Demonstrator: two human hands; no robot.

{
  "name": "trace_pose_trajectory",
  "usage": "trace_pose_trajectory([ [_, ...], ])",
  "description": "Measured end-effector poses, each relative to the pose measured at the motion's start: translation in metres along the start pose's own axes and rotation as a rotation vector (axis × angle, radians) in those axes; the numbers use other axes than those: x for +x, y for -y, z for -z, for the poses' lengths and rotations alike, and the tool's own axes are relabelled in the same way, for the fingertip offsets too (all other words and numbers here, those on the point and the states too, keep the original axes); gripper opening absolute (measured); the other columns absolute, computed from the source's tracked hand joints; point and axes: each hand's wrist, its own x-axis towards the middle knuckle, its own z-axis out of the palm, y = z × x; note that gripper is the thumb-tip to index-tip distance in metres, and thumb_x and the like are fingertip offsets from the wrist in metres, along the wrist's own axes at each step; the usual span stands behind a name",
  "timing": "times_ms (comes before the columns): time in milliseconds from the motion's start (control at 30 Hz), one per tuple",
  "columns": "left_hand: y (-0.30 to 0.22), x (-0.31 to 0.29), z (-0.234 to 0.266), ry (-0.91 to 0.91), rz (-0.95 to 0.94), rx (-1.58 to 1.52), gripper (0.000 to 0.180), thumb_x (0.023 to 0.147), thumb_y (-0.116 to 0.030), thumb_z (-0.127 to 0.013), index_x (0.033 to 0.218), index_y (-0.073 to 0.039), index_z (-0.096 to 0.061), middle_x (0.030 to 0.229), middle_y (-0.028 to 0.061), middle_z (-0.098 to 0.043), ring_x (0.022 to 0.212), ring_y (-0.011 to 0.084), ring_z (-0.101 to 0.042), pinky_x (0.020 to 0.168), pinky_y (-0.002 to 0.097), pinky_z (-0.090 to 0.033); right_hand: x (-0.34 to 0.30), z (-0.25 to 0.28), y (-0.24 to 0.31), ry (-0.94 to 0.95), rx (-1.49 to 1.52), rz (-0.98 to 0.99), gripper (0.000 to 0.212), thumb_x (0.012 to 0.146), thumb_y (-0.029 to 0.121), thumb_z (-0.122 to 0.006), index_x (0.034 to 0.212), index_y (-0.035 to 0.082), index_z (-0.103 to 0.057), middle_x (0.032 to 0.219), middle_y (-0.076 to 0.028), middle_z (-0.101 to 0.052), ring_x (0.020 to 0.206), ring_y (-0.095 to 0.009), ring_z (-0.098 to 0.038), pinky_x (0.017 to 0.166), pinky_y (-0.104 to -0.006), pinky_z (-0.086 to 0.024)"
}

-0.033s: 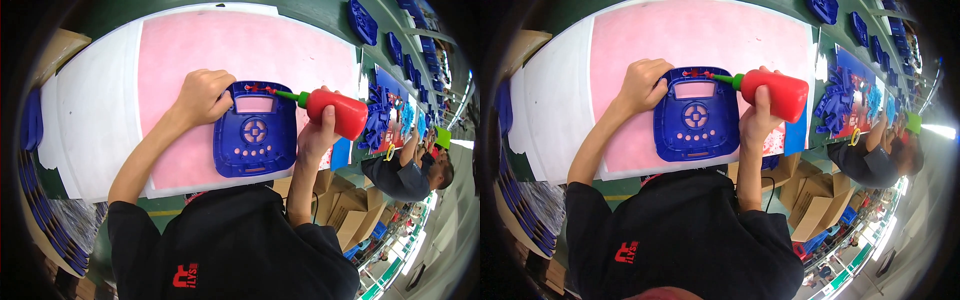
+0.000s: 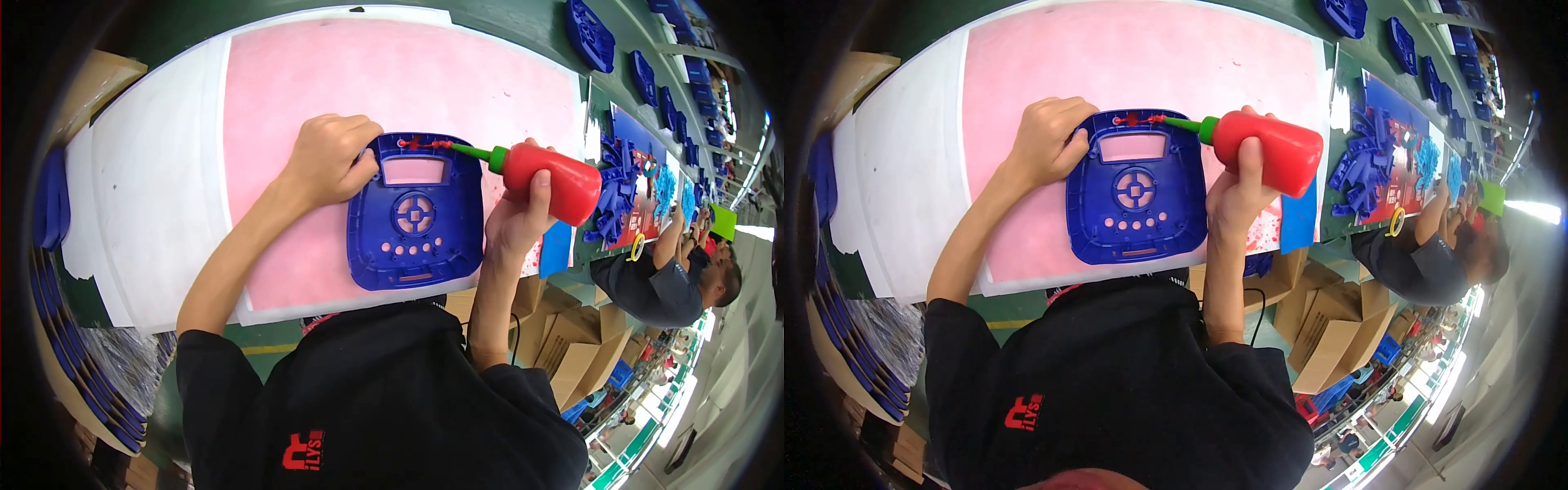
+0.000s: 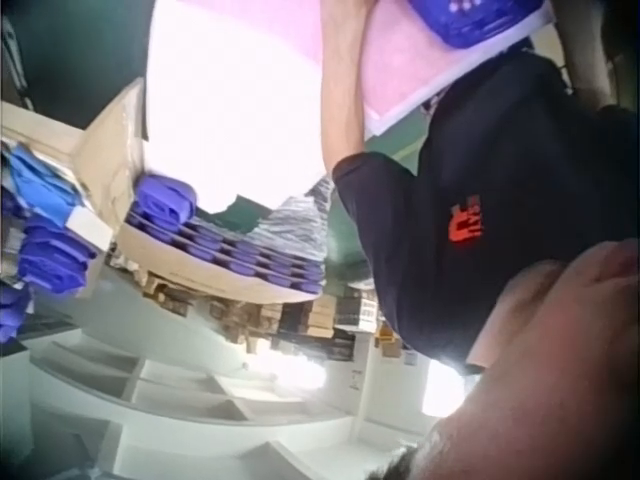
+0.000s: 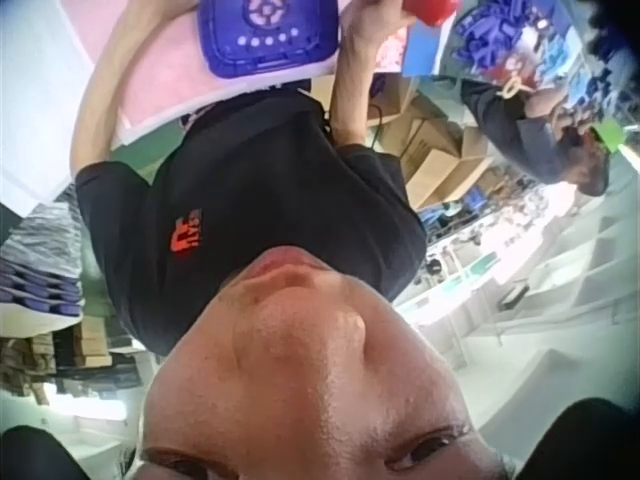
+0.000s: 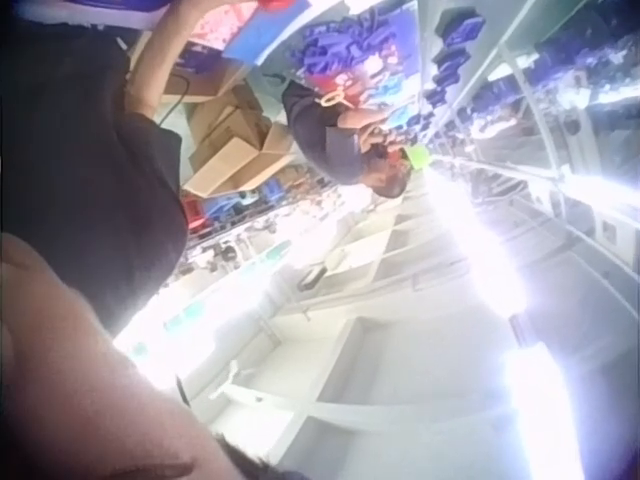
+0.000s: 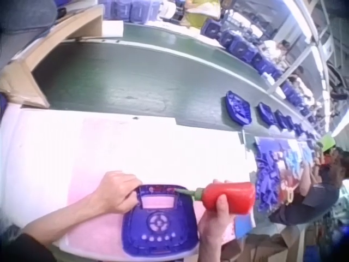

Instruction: Apply glue to blue plastic casings and assemble small components onto them.

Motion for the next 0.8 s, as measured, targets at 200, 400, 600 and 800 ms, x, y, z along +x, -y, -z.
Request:
trace_pose_trajectory([
  [200,-0.002,0.001,0.007,0.057,0.032,0.015,0.024,0.068,-0.014,-0.056,0.085,0.0,-0.065,0.072,0.015,-0.062,0.06,0.0329,-0.058,0.06,0.041,-0.047,0.024,0.006,0.007,-0.072,0.568,-0.431,0.062,0.088,0.034,-0.071,0.13,-0.003,-0.044,0.124,-0.023,-0.056,0.108,-0.035,-0.059,0.094,-0.0431,-0.054],
  [400,-0.008,0.01,0.01,0.065,0.155,-0.338,0.048,0.075,-0.009,-0.056,0.123,-0.003,-0.057,0.104,0.0133,-0.067,0.099,0.0253,-0.061,0.089,0.0338,-0.046,0.071,0.014,0.047,0.007,1.442,-0.828,0.066,0.069,0.019,-0.087,0.122,-0.003,-0.053,0.119,-0.018,-0.059,0.104,-0.029,-0.057,0.089,-0.0345,-0.059],
  [600,-0.018,0.024,0.009,0.205,0.237,-0.327,0.037,0.09,-0.015,-0.052,0.125,-0.006,-0.054,0.109,0.0092,-0.068,0.111,0.0242,-0.05,0.102,0.0377,-0.029,0.12,0.03,0.107,0.212,1.285,-0.685,0.064,0.076,0.025,-0.081,0.122,-0.006,-0.051,0.117,-0.018,-0.059,0.105,-0.03,-0.056,0.089,-0.0348,-0.059],
  [800,-0.02,0.023,0.006,0.292,0.314,-0.372,0.032,0.099,-0.014,-0.043,0.127,-0.006,-0.055,0.111,0.0087,-0.066,0.11,0.0205,-0.049,0.104,0.0359,-0.022,0.166,0.093,0.144,0.213,0.692,-0.489,0.062,0.083,0.031,-0.075,0.125,-0.005,-0.048,0.121,-0.021,-0.057,0.107,-0.033,-0.057,0.086,-0.0364,-0.058],
])
